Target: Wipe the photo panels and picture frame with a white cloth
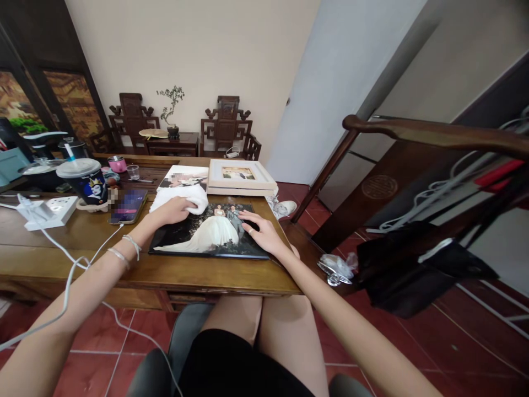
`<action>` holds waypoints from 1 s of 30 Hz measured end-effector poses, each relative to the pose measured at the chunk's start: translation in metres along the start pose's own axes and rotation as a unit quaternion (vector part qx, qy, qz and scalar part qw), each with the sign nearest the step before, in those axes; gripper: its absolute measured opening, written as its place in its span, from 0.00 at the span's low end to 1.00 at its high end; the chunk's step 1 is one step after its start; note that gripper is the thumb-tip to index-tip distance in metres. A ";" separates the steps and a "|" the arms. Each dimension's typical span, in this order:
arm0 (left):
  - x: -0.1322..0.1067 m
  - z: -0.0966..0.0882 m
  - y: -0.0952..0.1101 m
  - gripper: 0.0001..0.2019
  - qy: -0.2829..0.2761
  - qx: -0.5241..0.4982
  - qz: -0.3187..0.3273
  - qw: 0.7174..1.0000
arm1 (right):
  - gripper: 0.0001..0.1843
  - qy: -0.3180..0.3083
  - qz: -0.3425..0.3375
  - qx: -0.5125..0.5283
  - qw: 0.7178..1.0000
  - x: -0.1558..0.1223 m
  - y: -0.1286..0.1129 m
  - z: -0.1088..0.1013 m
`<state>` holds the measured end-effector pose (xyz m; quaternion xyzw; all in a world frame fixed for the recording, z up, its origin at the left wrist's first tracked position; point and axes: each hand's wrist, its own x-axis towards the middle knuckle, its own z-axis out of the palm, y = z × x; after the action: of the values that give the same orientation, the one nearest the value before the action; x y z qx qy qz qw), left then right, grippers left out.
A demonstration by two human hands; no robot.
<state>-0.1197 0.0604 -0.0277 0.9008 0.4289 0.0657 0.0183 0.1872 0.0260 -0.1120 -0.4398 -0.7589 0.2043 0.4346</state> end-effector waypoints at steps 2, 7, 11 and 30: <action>0.005 0.003 -0.008 0.23 0.004 0.012 -0.019 1.000 | 0.15 -0.001 -0.002 0.001 1.000 0.000 -0.001 0.000; -0.009 0.002 0.004 0.24 0.007 0.045 -0.026 0.999 | 0.15 -0.003 -0.001 0.001 1.000 0.001 -0.003 -0.001; -0.045 -0.005 0.040 0.23 -0.011 0.058 0.002 0.998 | 0.15 0.000 0.000 0.000 1.000 0.001 -0.003 -0.001; -0.108 -0.021 0.086 0.22 -0.056 0.015 0.042 0.997 | 0.14 -0.002 0.003 0.001 1.000 0.001 0.002 0.001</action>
<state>-0.1232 -0.0780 -0.0107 0.9202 0.3904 0.0097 0.0259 0.1876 0.0277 -0.1137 -0.4414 -0.7581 0.2069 0.4332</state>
